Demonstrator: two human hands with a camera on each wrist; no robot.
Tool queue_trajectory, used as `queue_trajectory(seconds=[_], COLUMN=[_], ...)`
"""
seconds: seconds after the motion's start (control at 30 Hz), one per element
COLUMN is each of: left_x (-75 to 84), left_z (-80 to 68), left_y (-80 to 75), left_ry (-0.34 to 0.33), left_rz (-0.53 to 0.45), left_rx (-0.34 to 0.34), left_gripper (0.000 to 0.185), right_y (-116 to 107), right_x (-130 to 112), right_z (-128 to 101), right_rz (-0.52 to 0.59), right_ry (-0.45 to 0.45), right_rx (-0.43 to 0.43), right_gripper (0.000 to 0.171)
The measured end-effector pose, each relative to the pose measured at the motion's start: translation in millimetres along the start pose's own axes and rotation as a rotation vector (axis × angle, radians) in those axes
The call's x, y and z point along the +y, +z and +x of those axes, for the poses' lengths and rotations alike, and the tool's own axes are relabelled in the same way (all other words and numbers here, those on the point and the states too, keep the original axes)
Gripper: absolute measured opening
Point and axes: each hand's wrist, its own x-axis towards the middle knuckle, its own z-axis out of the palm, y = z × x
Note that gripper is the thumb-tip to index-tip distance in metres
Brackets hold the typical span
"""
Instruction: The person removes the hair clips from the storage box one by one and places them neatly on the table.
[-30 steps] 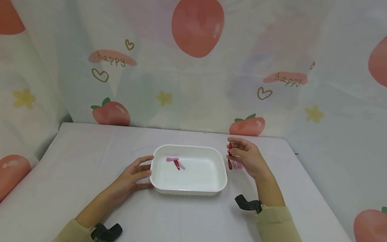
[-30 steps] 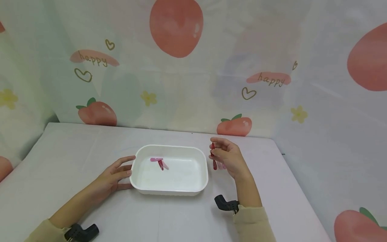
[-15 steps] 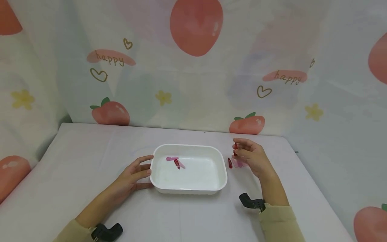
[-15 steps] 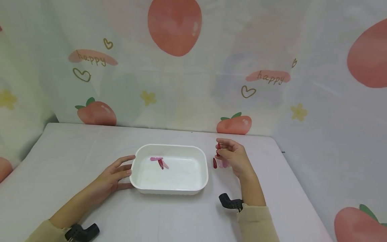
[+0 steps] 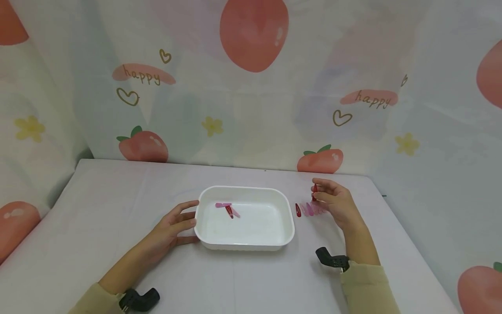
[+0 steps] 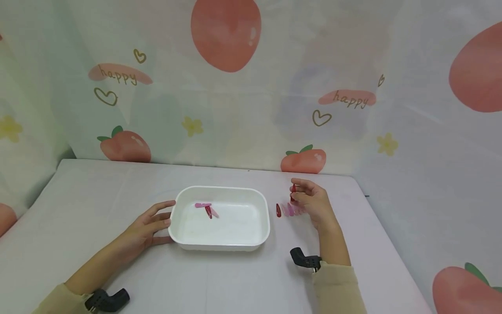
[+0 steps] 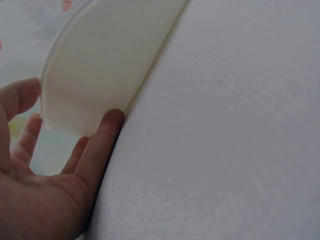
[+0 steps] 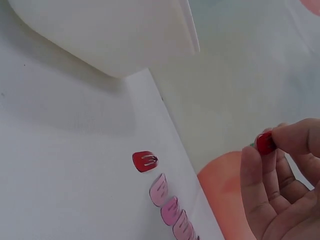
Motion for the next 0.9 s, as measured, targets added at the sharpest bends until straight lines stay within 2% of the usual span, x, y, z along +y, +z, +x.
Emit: queue_trajectory(seconds=[0.2,0.43,0.6,0.9], left_x=[0.4,1.0,1.4,1.7], left_z=[0.2,0.2,0.6,-0.1], left_y=[-0.5,0.2,0.5,1.5], left_ry=[-0.003,0.000,-0.002,0.001], left_rz=[0.000,0.002,-0.006,-0.006], left_rx=[-0.001,0.000,0.001,0.006], left_gripper=[0.053,0.052,0.052,0.051], right_y=[-8.6,-22.3,-25.7,-37.1], right_x=[5.4,18.3,18.1,30.3], right_z=[1.4,6.5,3.4,5.2], right_rz=[-0.014,-0.026,-0.070,-0.178], right_ry=[0.001,0.052,0.057,0.138], right_rx=[0.021,0.075,0.089,0.150], right_gripper=[0.041,0.045,0.042,0.043])
